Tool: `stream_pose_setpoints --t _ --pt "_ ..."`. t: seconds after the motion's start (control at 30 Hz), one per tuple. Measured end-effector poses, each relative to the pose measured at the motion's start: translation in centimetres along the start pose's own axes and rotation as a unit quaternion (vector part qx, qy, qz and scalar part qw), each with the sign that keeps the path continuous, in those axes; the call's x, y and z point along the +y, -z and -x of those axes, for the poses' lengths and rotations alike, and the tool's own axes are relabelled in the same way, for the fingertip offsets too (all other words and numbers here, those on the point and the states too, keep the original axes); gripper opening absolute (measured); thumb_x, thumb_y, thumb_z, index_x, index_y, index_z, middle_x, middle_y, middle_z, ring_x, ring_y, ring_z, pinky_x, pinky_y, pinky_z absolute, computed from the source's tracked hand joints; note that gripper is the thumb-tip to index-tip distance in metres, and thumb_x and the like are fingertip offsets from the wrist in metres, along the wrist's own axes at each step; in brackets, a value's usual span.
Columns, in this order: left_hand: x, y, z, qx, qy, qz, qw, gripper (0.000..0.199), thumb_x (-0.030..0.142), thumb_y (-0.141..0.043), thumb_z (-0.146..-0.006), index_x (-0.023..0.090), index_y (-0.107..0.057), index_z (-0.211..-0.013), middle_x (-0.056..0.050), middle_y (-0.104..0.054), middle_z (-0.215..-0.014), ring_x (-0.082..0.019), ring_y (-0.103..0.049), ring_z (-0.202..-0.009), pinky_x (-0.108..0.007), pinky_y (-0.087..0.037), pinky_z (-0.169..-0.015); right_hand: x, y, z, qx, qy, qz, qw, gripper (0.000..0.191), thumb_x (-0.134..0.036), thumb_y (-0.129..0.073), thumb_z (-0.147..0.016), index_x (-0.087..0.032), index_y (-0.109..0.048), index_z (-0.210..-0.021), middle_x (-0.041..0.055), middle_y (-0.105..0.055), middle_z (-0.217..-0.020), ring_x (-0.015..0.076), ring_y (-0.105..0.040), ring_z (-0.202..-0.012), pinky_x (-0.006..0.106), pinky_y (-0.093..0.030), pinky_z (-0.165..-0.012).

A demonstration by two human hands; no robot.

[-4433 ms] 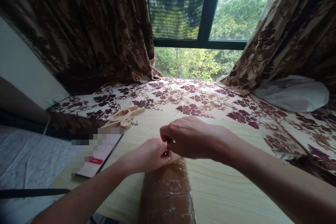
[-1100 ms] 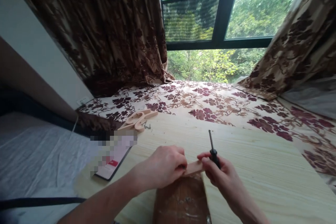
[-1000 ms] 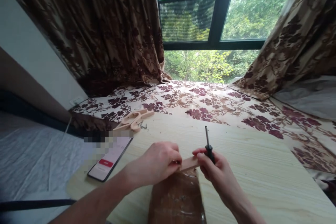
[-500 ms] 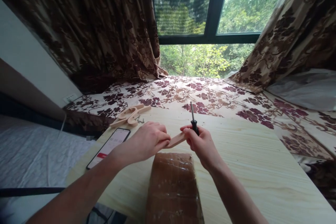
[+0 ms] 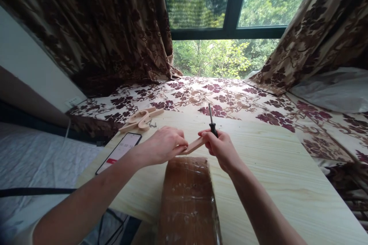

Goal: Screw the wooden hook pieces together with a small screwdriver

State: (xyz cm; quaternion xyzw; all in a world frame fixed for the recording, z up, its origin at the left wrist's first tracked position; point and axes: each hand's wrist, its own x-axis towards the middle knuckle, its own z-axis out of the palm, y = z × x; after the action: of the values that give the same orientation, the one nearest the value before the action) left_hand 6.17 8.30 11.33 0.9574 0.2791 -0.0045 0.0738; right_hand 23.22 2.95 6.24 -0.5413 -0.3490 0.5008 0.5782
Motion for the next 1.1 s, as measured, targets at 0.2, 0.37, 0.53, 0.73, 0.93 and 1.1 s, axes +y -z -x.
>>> stream_pose_setpoints --t 0.2,0.37,0.53,0.73,0.93,1.1 --pt "0.3 0.4 -0.1 0.012 0.016 0.005 1.000 0.023 0.020 -0.050 -0.085 0.021 -0.071 -0.076 -0.002 -0.067 -0.081 -0.016 -0.059 -0.074 -0.027 -0.038 -0.065 -0.1 0.0 -0.1 -0.001 -0.003 0.002 1.000 0.022 -0.029 -0.064 -0.063 -0.009 -0.065 -0.074 -0.0087 -0.033 -0.041 0.0042 -0.024 -0.040 0.023 -0.011 -0.040" --pt "0.4 0.2 -0.2 0.010 0.016 0.011 1.000 0.021 0.021 -0.048 -0.084 0.020 -0.068 -0.078 -0.003 -0.067 -0.080 -0.018 -0.060 -0.075 -0.027 -0.039 -0.064 0.1 0.3 0.1 0.003 -0.001 0.004 1.000 0.020 -0.027 -0.063 -0.062 -0.009 -0.065 -0.072 -0.0085 -0.033 -0.042 0.0045 -0.024 -0.040 0.024 -0.011 -0.041" --pt "0.6 -0.1 -0.4 -0.014 0.013 0.027 0.999 0.020 0.022 -0.048 -0.082 0.021 -0.067 -0.080 -0.002 -0.069 -0.081 -0.018 -0.061 -0.075 -0.027 -0.039 -0.063 0.3 0.9 0.1 -0.002 -0.005 0.009 1.000 0.020 -0.027 -0.064 -0.063 -0.010 -0.066 -0.073 -0.0079 -0.034 -0.043 0.0044 -0.025 -0.041 0.024 -0.012 -0.042" --pt "0.8 -0.4 -0.7 -0.037 0.014 0.041 0.998 0.020 0.023 -0.047 -0.080 0.022 -0.067 -0.080 -0.002 -0.070 -0.083 -0.018 -0.062 -0.076 -0.027 -0.039 -0.063 0.6 1.4 0.2 -0.008 -0.018 0.011 1.000 0.021 -0.027 -0.064 -0.063 -0.009 -0.066 -0.073 -0.0083 -0.033 -0.043 0.0044 -0.024 -0.040 0.024 -0.011 -0.042" --pt "0.8 -0.9 -0.7 -0.054 0.013 0.047 0.997 0.021 0.025 -0.046 -0.080 0.023 -0.066 -0.081 -0.001 -0.070 -0.082 -0.018 -0.061 -0.074 -0.026 -0.039 -0.061 0.9 1.5 0.3 -0.013 -0.023 0.012 1.000 0.021 -0.028 -0.064 -0.062 -0.010 -0.065 -0.071 -0.0084 -0.033 -0.040 0.0047 -0.024 -0.039 0.023 -0.011 -0.041" --pt "1.0 -0.9 -0.8 -0.058 0.014 0.045 0.997 0.021 0.024 -0.046 -0.079 0.023 -0.067 -0.083 -0.002 -0.069 -0.083 -0.018 -0.061 -0.074 -0.026 -0.039 -0.061 0.9 1.7 0.6 -0.015 -0.020 0.012 1.000 0.020 -0.029 -0.064 -0.062 -0.011 -0.065 -0.071 -0.0089 -0.032 -0.041 0.0049 -0.023 -0.039 0.024 -0.011 -0.040"
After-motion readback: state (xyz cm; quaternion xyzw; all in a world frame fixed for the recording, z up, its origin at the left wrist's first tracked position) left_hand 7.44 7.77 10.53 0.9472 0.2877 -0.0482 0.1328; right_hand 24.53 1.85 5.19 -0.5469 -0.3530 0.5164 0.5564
